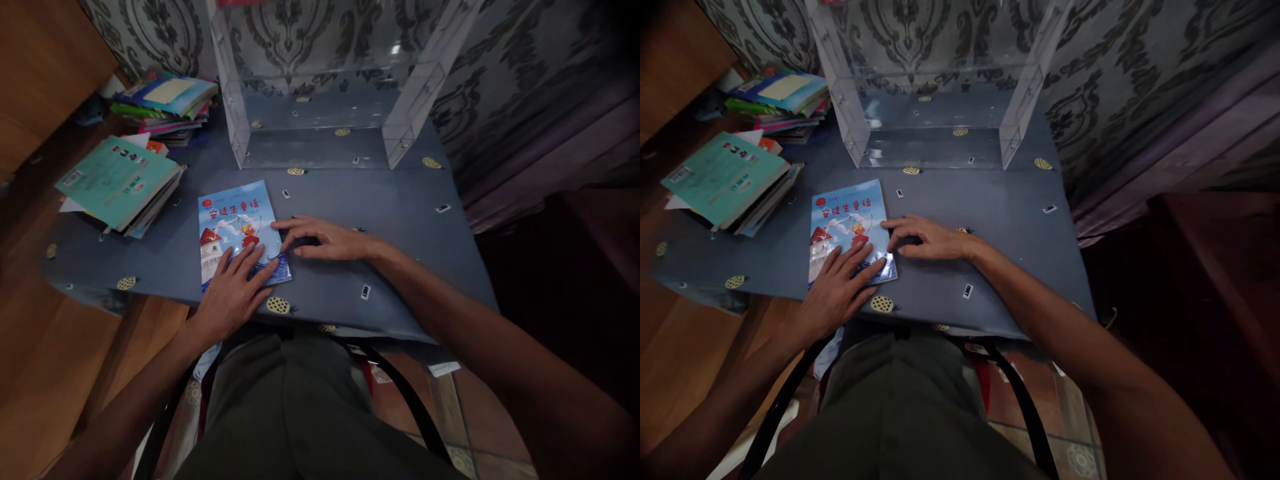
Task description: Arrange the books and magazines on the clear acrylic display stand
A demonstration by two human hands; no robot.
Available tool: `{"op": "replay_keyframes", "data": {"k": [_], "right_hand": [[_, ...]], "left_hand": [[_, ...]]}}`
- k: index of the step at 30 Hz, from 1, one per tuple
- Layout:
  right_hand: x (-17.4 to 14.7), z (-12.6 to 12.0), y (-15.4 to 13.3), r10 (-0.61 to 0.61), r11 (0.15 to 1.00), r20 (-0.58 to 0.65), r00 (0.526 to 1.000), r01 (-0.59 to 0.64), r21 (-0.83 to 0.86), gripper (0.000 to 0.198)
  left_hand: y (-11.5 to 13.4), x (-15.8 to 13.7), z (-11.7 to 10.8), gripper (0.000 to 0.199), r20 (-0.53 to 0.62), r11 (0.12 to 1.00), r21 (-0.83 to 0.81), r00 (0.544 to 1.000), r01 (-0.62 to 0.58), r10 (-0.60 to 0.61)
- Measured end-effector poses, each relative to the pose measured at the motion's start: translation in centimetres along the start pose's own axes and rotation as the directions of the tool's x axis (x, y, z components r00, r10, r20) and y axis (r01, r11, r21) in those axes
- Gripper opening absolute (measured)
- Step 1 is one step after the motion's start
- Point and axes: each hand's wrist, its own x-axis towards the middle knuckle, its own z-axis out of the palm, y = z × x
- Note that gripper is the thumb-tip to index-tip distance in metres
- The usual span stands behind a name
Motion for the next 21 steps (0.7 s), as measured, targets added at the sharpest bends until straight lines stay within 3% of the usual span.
{"op": "replay_keyframes", "data": {"k": [3,6,10,15,21], "right_hand": [[0.1,0.4,-0.1,0.04,0.999,-0.061,0.997,-0.039,0.012,0.03],[1.3,1.1,0.4,0.06,0.993,-0.147,0.987,-0.075,-0.096,0.037],[5.2,1.2,1.9,0.056,0.953,-0.201,0.978,-0.112,-0.282,0.049],[9.5,0.2,2.8,0.134,0.896,-0.289,0.948,-0.24,-0.374,0.051],[9.2,0.1,3.6,0.074,0.881,-0.359,0.931,-0.229,-0.413,0.052]], "left_hand": [[0.2,-0.3,-0.1,0.044,0.013,0.999,0.018,0.999,-0.029,0.029],[0.0,-0.3,-0.3,0.048,0.015,0.999,0.011,0.999,-0.047,0.046],[0.0,-0.2,-0.2,0.052,0.004,0.998,0.025,0.999,-0.049,0.049],[-0.2,-0.3,-0.1,0.062,-0.002,0.994,0.068,0.997,-0.083,0.083],[-2.0,-0.6,-0.7,0.063,0.021,0.984,0.019,0.984,-0.178,0.178]]}}
